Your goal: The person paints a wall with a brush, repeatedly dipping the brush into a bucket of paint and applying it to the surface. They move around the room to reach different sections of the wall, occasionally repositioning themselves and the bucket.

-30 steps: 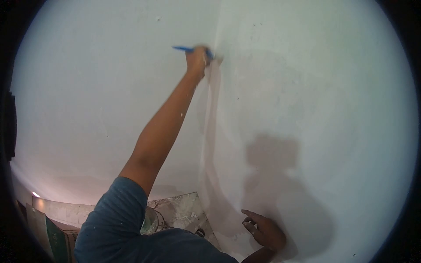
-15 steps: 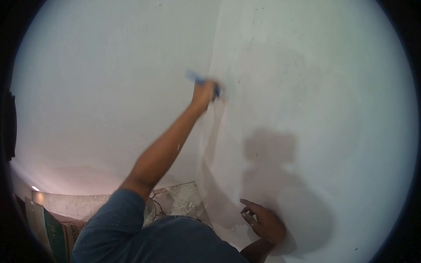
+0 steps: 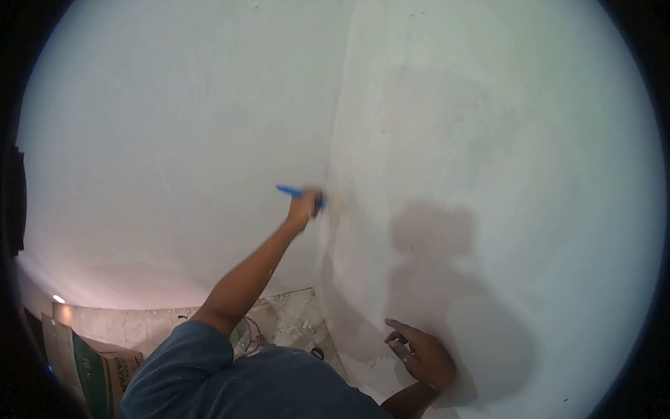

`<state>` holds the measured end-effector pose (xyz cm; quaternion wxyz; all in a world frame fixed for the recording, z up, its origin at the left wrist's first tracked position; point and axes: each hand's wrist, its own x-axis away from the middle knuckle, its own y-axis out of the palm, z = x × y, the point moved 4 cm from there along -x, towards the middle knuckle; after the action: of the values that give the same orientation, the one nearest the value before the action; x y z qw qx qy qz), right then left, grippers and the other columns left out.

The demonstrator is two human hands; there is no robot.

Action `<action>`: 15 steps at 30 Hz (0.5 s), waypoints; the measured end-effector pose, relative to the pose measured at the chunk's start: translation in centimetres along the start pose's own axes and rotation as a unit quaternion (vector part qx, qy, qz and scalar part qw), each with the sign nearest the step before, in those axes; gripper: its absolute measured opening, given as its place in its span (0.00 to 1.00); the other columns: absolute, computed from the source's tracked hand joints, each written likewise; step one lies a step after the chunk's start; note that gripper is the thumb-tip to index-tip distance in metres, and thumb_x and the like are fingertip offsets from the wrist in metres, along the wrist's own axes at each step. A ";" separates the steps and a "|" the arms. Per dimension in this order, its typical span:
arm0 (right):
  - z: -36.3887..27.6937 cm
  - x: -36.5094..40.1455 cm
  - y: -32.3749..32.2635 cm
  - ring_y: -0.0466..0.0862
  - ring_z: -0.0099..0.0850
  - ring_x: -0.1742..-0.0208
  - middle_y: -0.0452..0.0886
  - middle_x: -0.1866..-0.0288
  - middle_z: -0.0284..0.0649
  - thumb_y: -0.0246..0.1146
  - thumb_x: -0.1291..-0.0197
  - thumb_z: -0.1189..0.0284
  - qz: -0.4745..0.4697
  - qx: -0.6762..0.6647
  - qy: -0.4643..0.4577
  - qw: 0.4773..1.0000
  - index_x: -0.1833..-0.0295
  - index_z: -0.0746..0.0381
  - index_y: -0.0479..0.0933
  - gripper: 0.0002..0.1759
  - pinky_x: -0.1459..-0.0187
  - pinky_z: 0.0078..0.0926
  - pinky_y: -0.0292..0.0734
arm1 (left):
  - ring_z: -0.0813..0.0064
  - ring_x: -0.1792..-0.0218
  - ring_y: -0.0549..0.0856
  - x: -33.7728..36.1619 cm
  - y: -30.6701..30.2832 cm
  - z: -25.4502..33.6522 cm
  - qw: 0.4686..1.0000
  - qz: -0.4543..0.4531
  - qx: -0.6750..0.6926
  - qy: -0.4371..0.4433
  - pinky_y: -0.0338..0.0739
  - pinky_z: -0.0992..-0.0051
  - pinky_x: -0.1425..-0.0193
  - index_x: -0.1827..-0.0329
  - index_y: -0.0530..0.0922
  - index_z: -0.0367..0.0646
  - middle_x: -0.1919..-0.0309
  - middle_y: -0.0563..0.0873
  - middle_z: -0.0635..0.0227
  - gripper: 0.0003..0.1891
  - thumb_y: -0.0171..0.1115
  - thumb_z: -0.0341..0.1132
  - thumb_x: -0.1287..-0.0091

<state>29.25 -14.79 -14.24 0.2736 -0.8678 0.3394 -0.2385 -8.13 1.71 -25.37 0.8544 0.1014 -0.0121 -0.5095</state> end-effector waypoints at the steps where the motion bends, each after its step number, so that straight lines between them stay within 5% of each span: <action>1: 0.0 -0.3 0.1 0.78 0.29 0.64 0.82 0.58 0.40 0.57 0.37 0.72 -0.010 -0.002 -0.002 1.000 0.35 0.60 0.67 0.24 0.58 0.27 0.73 | 0.76 0.81 0.75 2.6 -2.3 -4.5 0.995 0.024 -0.097 0.005 0.70 0.73 0.76 0.79 0.76 0.40 0.83 0.78 0.67 0.14 0.52 0.39 0.38; 5: 0.4 -0.6 0.6 0.76 0.27 0.67 0.82 0.62 0.39 0.55 0.37 0.73 0.001 -0.068 0.023 0.997 0.36 0.63 0.68 0.23 0.60 0.24 0.73 | 0.77 0.78 0.78 16.6 -14.0 -18.7 0.982 0.088 -0.102 -0.132 0.72 0.73 0.72 0.68 0.78 0.38 0.80 0.79 0.67 0.08 0.55 0.34 0.40; 8: 1.2 -0.9 1.6 0.74 0.24 0.69 0.81 0.65 0.38 0.54 0.37 0.74 0.027 -0.114 0.072 0.991 0.37 0.63 0.69 0.22 0.61 0.21 0.72 | 0.65 0.71 0.82 27.4 -23.5 -25.1 0.942 0.197 -0.216 -0.167 0.74 0.64 0.66 0.65 0.77 0.37 0.77 0.81 0.58 0.10 0.56 0.36 0.41; 10: 2.2 -1.9 2.6 0.73 0.24 0.69 0.81 0.65 0.38 0.54 0.36 0.73 -0.007 -0.088 0.109 0.990 0.38 0.63 0.70 0.21 0.61 0.22 0.72 | 0.64 0.70 0.82 33.5 -27.8 -25.4 0.892 0.231 -0.305 -0.239 0.74 0.64 0.64 0.66 0.75 0.35 0.75 0.81 0.57 0.11 0.59 0.36 0.43; 12: 3.6 -3.7 5.2 0.75 0.24 0.70 0.81 0.67 0.38 0.54 0.35 0.69 -0.037 -0.071 0.120 0.990 0.39 0.64 0.71 0.20 0.63 0.23 0.73 | 0.62 0.72 0.81 39.0 -31.5 -25.7 0.894 0.338 -0.206 -0.211 0.74 0.64 0.64 0.69 0.72 0.34 0.76 0.80 0.58 0.12 0.62 0.35 0.45; 15: 8.4 -6.8 13.2 0.77 0.26 0.72 0.82 0.68 0.41 0.54 0.34 0.67 -0.124 -0.006 0.191 0.974 0.42 0.67 0.71 0.19 0.65 0.24 0.75 | 0.74 0.76 0.78 43.2 -34.9 -19.7 0.880 0.425 -0.171 -0.125 0.74 0.72 0.69 0.70 0.70 0.39 0.78 0.78 0.65 0.07 0.61 0.28 0.45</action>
<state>23.75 -15.44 -30.39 0.1666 -0.8433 0.2763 -0.4297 -15.24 -48.86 -54.68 0.9843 -0.1260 -0.0736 -0.0996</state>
